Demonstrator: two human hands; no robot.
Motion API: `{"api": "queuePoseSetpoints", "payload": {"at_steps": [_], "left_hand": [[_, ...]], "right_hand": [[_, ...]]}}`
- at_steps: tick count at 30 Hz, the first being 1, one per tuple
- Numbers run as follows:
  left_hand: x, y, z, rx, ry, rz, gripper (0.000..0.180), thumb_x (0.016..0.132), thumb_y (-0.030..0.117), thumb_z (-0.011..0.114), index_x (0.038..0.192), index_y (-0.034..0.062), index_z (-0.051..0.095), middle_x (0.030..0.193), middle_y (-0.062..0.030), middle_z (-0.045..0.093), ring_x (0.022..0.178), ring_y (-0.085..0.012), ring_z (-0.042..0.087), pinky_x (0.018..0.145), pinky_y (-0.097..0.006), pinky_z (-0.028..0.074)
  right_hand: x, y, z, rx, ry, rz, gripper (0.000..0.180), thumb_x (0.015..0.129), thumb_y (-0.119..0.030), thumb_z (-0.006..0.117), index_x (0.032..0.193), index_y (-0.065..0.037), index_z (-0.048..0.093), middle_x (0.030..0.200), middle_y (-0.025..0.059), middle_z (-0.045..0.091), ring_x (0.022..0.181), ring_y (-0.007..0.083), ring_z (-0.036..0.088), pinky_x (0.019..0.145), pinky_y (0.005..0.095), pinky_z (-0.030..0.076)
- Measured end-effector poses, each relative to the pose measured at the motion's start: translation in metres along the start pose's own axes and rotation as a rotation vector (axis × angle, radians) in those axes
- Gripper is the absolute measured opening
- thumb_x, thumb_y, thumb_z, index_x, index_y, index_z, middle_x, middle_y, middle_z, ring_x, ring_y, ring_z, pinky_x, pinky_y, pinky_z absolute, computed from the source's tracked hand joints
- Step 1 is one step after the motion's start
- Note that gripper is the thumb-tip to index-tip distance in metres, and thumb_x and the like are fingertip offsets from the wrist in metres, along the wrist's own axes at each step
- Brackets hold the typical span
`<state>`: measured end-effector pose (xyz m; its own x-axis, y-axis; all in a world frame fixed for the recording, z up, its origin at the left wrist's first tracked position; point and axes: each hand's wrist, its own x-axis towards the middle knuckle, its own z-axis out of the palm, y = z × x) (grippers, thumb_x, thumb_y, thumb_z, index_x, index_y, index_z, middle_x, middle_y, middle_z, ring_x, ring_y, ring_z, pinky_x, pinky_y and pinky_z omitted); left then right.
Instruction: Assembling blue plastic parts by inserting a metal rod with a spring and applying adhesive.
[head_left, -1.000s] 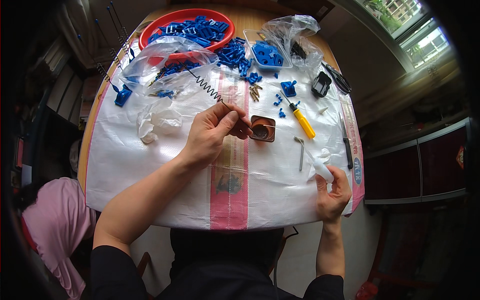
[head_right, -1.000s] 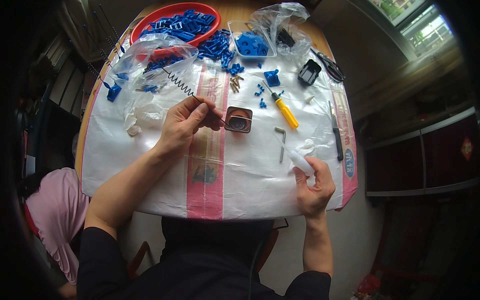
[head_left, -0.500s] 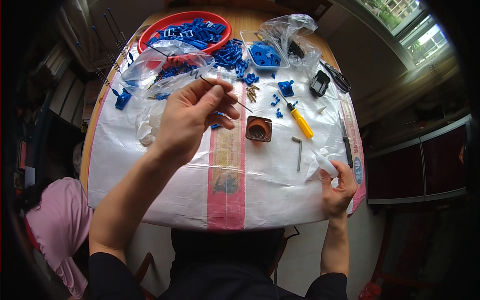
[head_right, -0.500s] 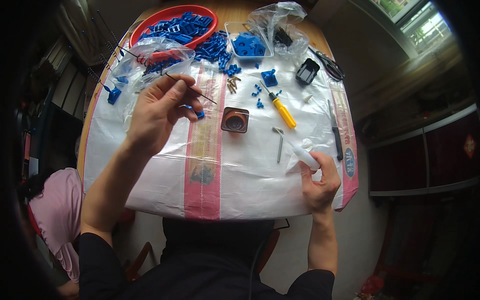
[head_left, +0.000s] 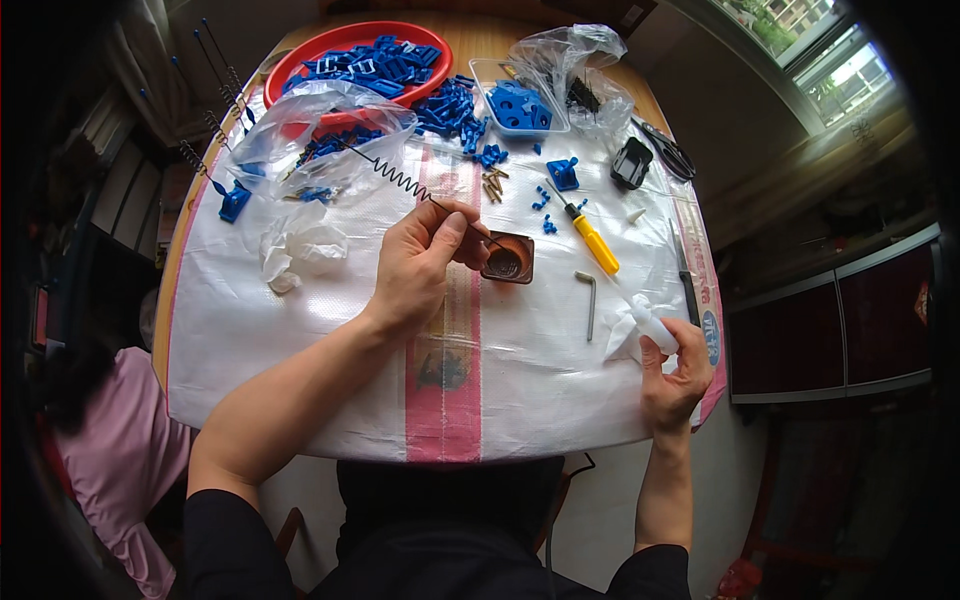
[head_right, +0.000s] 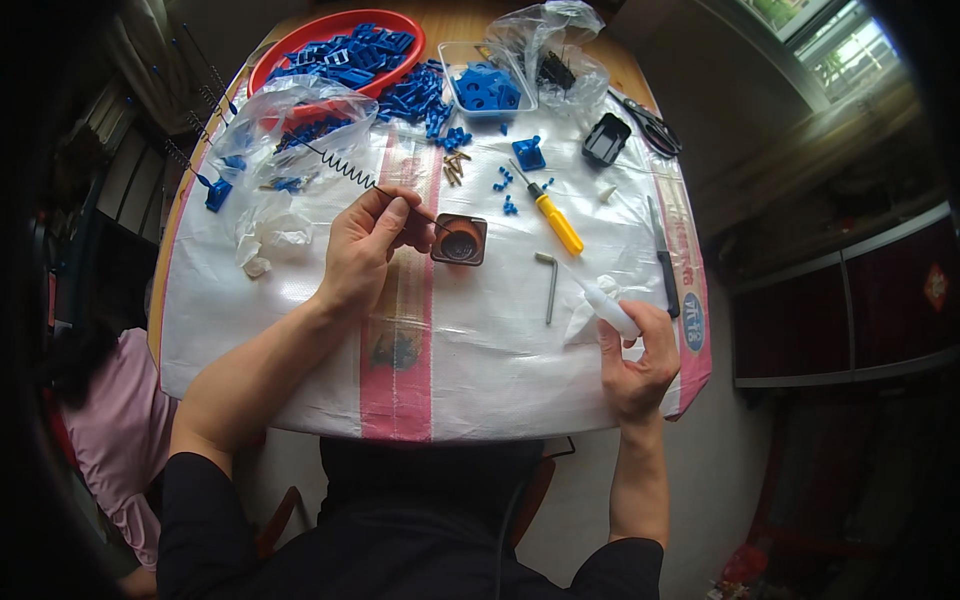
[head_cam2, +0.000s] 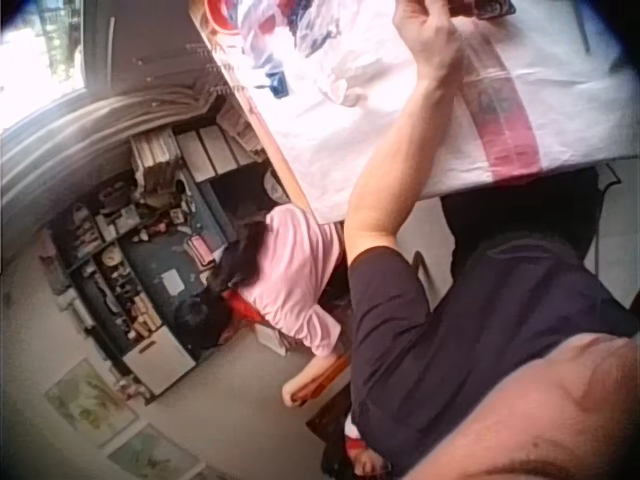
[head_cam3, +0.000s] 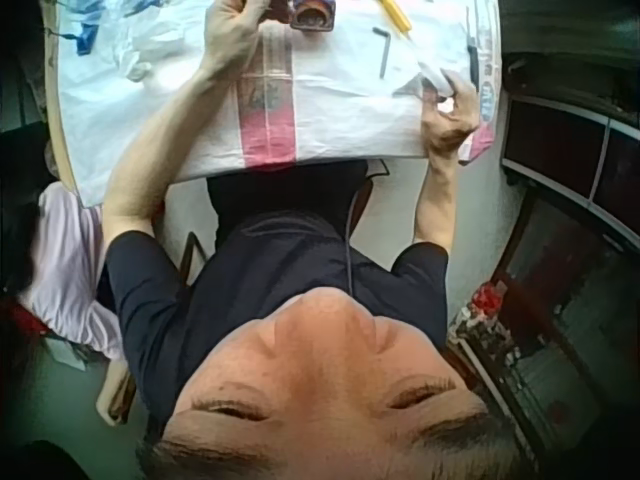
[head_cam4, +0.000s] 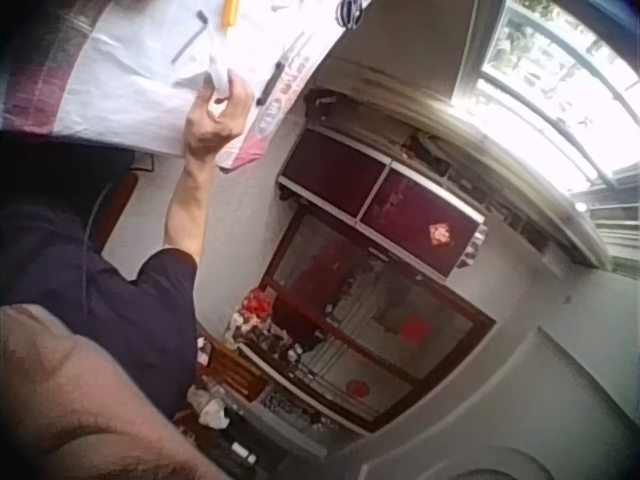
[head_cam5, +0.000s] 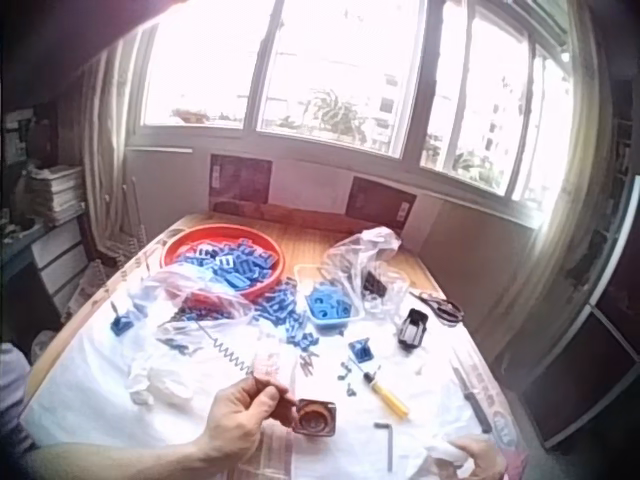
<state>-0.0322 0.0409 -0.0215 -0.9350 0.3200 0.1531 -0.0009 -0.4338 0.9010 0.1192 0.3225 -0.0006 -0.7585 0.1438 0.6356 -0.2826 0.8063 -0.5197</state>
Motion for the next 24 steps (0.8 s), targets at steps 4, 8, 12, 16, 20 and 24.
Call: {"api": "queuePoseSetpoints", "payload": {"at_steps": [4, 8, 12, 16, 20, 24], "left_hand": [[-0.003, -0.001, 0.001, 0.026, -0.034, 0.034, 0.017, 0.102, 0.014, 0.048, 0.109, 0.0014, 0.058, 0.095, -0.0091, 0.065, 0.081, -0.0155, 0.065, 0.076, -0.030, 0.054], [-0.006, -0.004, 0.003, 0.089, -0.073, 0.060, 0.018, 0.102, 0.015, 0.048, 0.108, 0.0009, 0.058, 0.093, -0.0090, 0.066, 0.079, -0.0146, 0.065, 0.075, -0.030, 0.053], [-0.003, -0.004, 0.001, 0.078, -0.061, 0.048, 0.018, 0.102, 0.015, 0.049, 0.107, 0.0006, 0.059, 0.093, -0.0090, 0.066, 0.079, -0.0143, 0.065, 0.075, -0.029, 0.053], [0.001, -0.005, 0.000, 0.050, -0.059, 0.031, 0.018, 0.102, 0.015, 0.049, 0.107, 0.0006, 0.059, 0.093, -0.0088, 0.066, 0.080, -0.0142, 0.065, 0.076, -0.029, 0.053], [0.001, -0.005, 0.000, 0.045, -0.070, 0.020, 0.019, 0.102, 0.015, 0.048, 0.108, 0.0005, 0.059, 0.093, -0.0088, 0.066, 0.081, -0.0145, 0.066, 0.076, -0.029, 0.053], [0.004, -0.005, -0.002, 0.034, -0.067, 0.014, 0.019, 0.103, 0.015, 0.048, 0.108, 0.0001, 0.059, 0.095, -0.0091, 0.066, 0.083, -0.0147, 0.066, 0.077, -0.029, 0.054]], "right_hand": [[-0.001, -0.003, -0.004, -0.003, 0.017, -0.026, 0.027, 0.080, -0.002, 0.075, 0.104, 0.000, 0.062, 0.096, 0.0114, 0.062, 0.081, 0.0191, 0.059, 0.066, 0.0270, 0.049], [-0.006, -0.003, -0.005, 0.076, 0.019, 0.001, 0.030, 0.079, 0.001, 0.075, 0.105, 0.003, 0.060, 0.100, 0.0123, 0.060, 0.088, 0.0202, 0.060, 0.077, 0.0294, 0.051], [-0.005, -0.007, -0.010, 0.119, 0.002, -0.003, 0.031, 0.080, 0.002, 0.075, 0.106, 0.004, 0.059, 0.103, 0.0128, 0.058, 0.093, 0.0206, 0.059, 0.083, 0.0305, 0.051], [0.000, -0.015, -0.013, 0.154, 0.001, -0.007, 0.030, 0.080, 0.002, 0.074, 0.106, 0.005, 0.059, 0.102, 0.0127, 0.058, 0.094, 0.0206, 0.058, 0.084, 0.0303, 0.050], [0.003, -0.016, -0.012, 0.156, -0.003, -0.048, 0.029, 0.080, 0.001, 0.074, 0.105, 0.005, 0.059, 0.101, 0.0127, 0.058, 0.092, 0.0199, 0.058, 0.082, 0.0299, 0.049], [0.004, -0.014, -0.007, 0.153, 0.001, -0.059, 0.028, 0.079, -0.001, 0.074, 0.102, 0.004, 0.059, 0.096, 0.0124, 0.059, 0.088, 0.0195, 0.058, 0.080, 0.0292, 0.048]]}}
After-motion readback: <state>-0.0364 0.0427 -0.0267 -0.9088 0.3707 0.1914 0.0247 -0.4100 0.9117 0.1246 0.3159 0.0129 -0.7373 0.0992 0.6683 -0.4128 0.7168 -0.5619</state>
